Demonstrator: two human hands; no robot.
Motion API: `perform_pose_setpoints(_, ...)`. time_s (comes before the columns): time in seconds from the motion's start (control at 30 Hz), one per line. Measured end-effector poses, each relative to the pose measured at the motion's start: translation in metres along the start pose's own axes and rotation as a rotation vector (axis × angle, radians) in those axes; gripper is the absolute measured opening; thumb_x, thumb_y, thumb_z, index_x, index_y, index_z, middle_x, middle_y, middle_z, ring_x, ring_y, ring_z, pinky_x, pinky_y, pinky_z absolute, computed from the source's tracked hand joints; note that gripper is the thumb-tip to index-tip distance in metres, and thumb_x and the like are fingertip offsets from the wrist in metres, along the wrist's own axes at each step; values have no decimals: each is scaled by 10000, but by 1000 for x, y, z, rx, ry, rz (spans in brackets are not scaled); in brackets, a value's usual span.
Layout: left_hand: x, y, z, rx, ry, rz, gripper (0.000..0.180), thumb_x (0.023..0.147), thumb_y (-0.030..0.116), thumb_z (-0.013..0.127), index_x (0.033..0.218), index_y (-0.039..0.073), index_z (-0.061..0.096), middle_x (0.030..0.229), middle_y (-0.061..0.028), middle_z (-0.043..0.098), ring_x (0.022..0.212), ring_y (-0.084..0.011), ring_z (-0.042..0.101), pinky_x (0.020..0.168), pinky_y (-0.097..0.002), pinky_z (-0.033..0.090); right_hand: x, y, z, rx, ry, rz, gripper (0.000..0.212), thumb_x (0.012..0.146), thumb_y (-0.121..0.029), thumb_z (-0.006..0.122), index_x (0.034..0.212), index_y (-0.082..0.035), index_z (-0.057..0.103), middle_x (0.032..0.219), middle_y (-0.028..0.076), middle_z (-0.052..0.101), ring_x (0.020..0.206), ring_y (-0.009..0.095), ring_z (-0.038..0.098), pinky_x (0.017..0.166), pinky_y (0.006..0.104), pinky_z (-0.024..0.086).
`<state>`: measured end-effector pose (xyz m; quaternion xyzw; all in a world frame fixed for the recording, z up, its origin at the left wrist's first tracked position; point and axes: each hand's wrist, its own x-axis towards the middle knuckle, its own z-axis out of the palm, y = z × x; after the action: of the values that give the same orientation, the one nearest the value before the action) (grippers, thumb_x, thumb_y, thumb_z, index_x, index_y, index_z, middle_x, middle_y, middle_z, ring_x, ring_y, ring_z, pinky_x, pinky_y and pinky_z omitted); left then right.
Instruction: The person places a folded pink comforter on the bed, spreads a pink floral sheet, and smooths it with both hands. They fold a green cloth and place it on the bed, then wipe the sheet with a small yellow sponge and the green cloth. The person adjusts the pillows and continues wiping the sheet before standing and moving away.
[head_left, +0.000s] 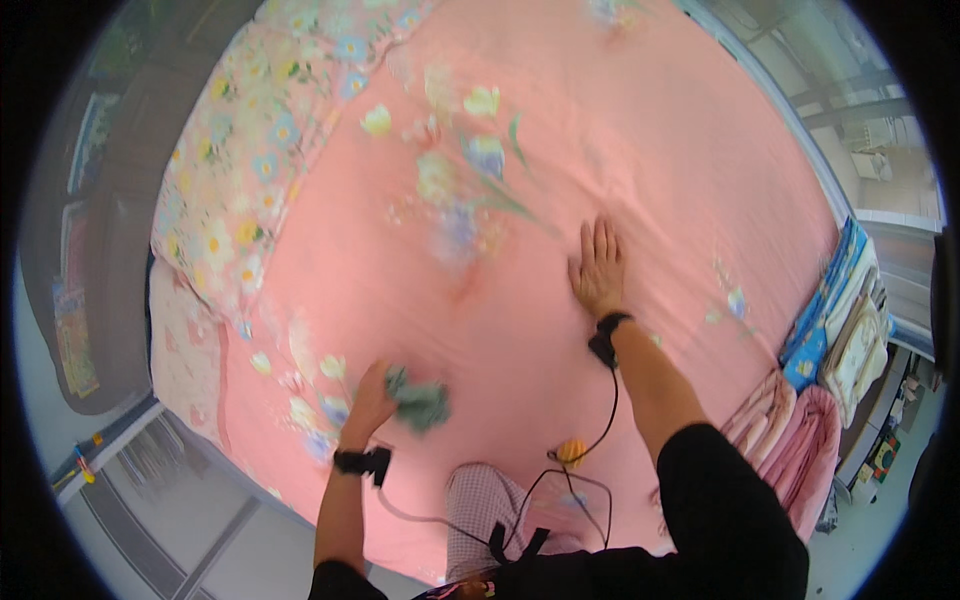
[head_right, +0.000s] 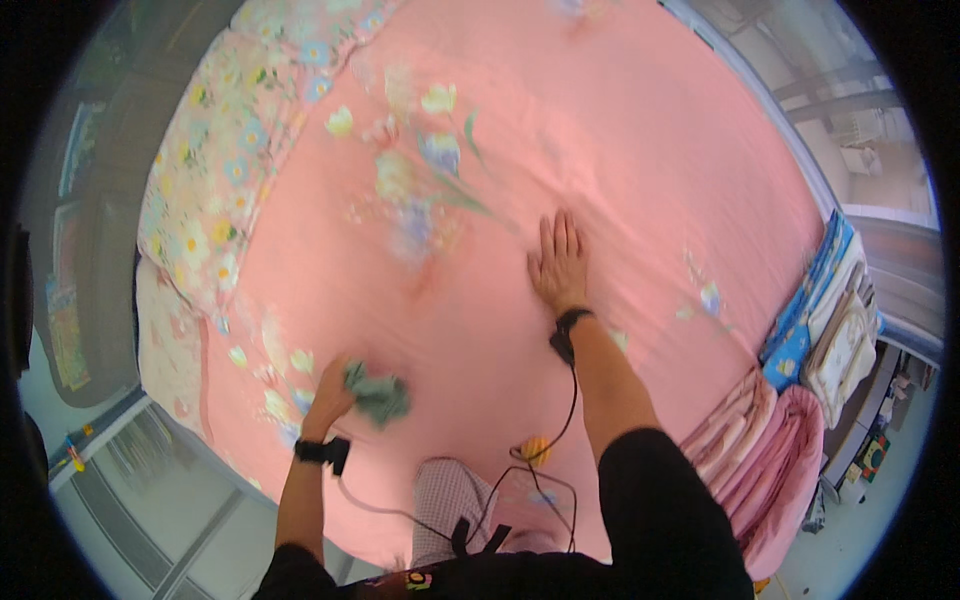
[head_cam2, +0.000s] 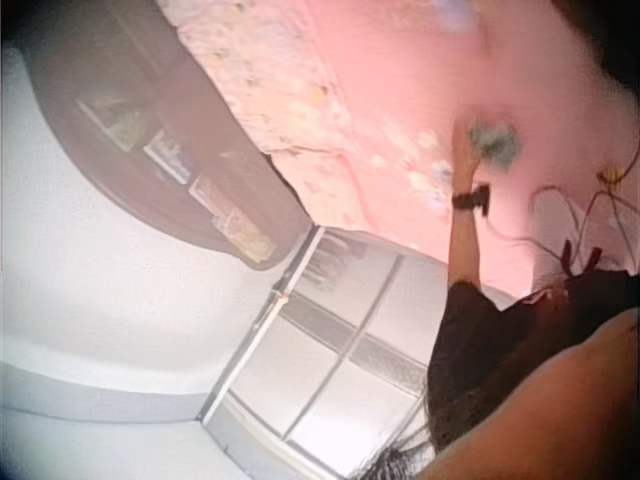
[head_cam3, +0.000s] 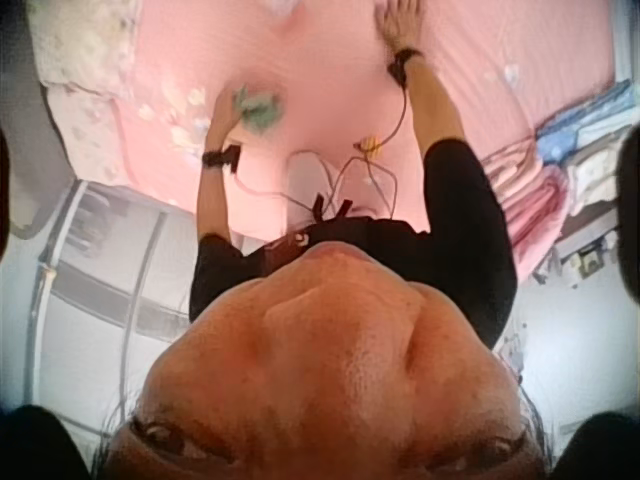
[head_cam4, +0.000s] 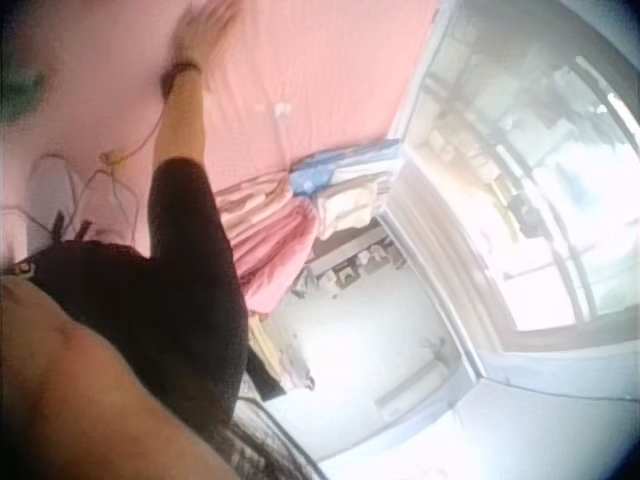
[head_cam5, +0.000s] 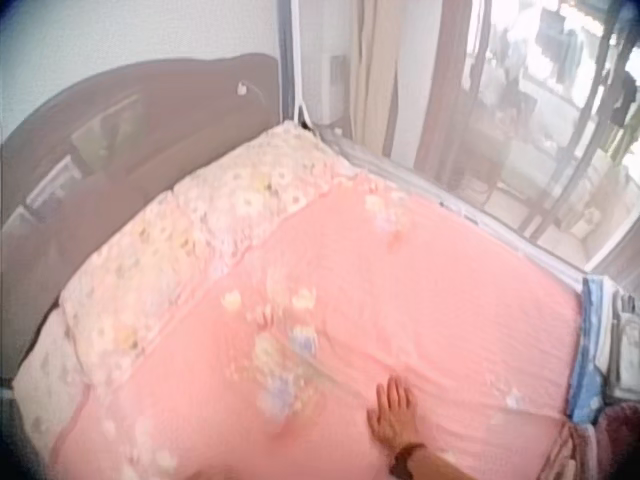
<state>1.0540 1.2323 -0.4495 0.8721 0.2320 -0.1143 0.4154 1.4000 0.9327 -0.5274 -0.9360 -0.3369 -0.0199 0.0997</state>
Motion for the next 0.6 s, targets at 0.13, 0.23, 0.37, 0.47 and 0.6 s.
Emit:
perform_pose_setpoints(0.13, 266, 103, -14, 336, 176, 66, 438, 652, 51, 654, 1081, 88, 574, 1068, -197, 494, 1054, -405, 464, 836, -518, 395, 4, 5, 2, 17, 3, -5, 687, 837, -253, 556, 1440, -14, 329, 1525, 234, 246, 1412, 379, 231, 1146, 509, 168)
perform_pose_setpoints(0.23, 391, 146, -6, 304, 157, 274, 450, 683, 48, 637, 1129, 63, 571, 1118, -235, 484, 1097, -431, 460, 906, -523, 401, 3, 7, 10, 104, -50, 44, 714, 794, -253, 580, 1425, -15, 343, 1517, 231, 256, 1408, 387, 232, 1146, 515, 170)
perform_pose_setpoints(0.37, 430, 157, 1, 454, 1, 86, 390, 723, 61, 639, 1107, 32, 584, 1163, -235, 485, 1126, -435, 461, 947, -527, 399, 7, 8, 8, 49, -34, 42, 686, 817, -320, 569, 1415, -44, 376, 1499, 213, 303, 1397, 347, 272, 1145, 496, 194)
perform_pose_setpoints(0.47, 438, 159, 3, 582, -94, 11, 377, 774, 122, 643, 1131, 13, 596, 1221, -247, 479, 1156, -442, 468, 933, -559, 428, 15, 5, -10, -5, -83, 37, 646, 829, -310, 548, 1400, -46, 403, 1490, 221, 321, 1390, 347, 288, 1142, 471, 215)
perform_pose_setpoints(0.6, 455, 160, 4, 569, -186, -63, 409, 794, 180, 642, 1165, 16, 594, 1234, -280, 471, 1147, -457, 491, 893, -572, 458, 28, -21, -43, -16, -395, 15, 527, 855, -290, 531, 1325, -59, 475, 1402, 177, 428, 1342, 308, 361, 1119, 445, 268)
